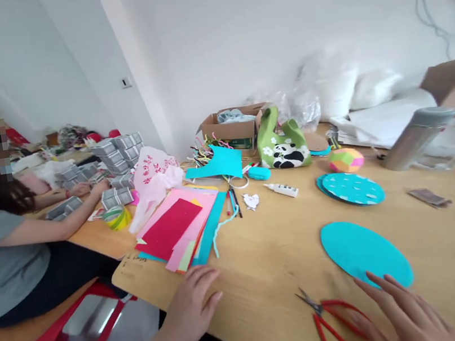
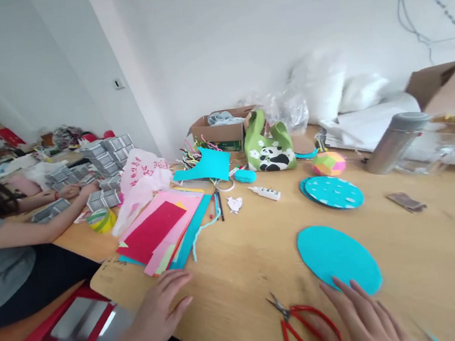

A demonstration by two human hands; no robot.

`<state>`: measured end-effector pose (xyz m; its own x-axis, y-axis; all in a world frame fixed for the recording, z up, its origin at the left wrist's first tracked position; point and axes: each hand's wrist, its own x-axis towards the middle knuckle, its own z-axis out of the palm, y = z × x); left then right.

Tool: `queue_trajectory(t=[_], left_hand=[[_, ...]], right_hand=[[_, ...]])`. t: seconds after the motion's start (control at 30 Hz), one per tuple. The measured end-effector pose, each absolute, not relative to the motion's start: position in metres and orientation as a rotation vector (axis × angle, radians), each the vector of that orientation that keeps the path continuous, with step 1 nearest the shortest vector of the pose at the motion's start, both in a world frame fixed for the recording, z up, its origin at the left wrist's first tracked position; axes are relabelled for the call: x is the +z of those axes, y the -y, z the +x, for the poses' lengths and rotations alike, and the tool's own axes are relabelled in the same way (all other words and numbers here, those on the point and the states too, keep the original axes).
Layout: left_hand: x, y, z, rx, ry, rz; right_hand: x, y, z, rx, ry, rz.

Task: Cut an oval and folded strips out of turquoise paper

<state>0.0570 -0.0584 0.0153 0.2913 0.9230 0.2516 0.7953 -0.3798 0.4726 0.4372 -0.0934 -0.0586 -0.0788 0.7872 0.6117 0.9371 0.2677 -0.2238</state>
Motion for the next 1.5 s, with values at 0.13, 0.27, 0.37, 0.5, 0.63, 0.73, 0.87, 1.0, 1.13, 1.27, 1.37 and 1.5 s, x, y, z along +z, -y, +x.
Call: queue_trajectory(t=[0.13, 0.27, 0.37, 0.5, 0.63, 0.73, 0.87, 1.0, 1.13, 1.27, 1.37, 1.5], left_hand=[[-0.004, 0.055, 0.045, 0.876, -1.459, 2.435], [-0.047, 0.078, 0.069, 0.689, -0.794, 2.485], [-0.066, 0.095, 0.090, 0.436, -0.592, 2.439], [-0.054, 0.091, 0.106, 0.456, -0.581, 2.327], [-0.027, 0.077, 0.106, 0.468, -0.621, 2.255], [-0.014, 0.069, 0.109, 0.581, -0.709, 2.226], [0.005, 0.054, 0.141, 0.574, -0.814, 2.272], [0.020, 0.035, 0.210, 0.284, -0.674, 2.429], [0.011, 0.019, 0.280, 0.204, -0.625, 2.595], [-0.011, 0.008, 0.313, 0.208, -0.754, 2.685], [-0.020, 0.003, 0.312, 0.185, -0.765, 2.758], [-0.021, 0.004, 0.285, 0.193, -0.763, 2.820]], right_hand=[[-0.040, 0.100, 0.392, -0.229, 1.826, -1.459], [-0.032, 0.130, 0.380, -0.129, 1.776, -1.572], [-0.032, 0.145, 0.382, -0.042, 1.845, -1.753], [-0.030, 0.142, 0.378, 0.054, 2.016, -1.822], [-0.028, 0.131, 0.371, -0.053, 2.086, -1.841], [-0.026, 0.127, 0.377, -0.053, 2.044, -1.847], [-0.010, 0.114, 0.423, -0.024, 1.743, -1.984], [0.008, 0.084, 0.491, -0.015, 1.502, -2.378], [0.003, 0.054, 0.525, -0.018, 1.439, -2.527], [-0.012, 0.035, 0.527, -0.016, 1.459, -2.576], [-0.017, 0.030, 0.525, -0.012, 1.452, -2.578], [-0.013, 0.036, 0.524, 0.017, 1.462, -2.516]])
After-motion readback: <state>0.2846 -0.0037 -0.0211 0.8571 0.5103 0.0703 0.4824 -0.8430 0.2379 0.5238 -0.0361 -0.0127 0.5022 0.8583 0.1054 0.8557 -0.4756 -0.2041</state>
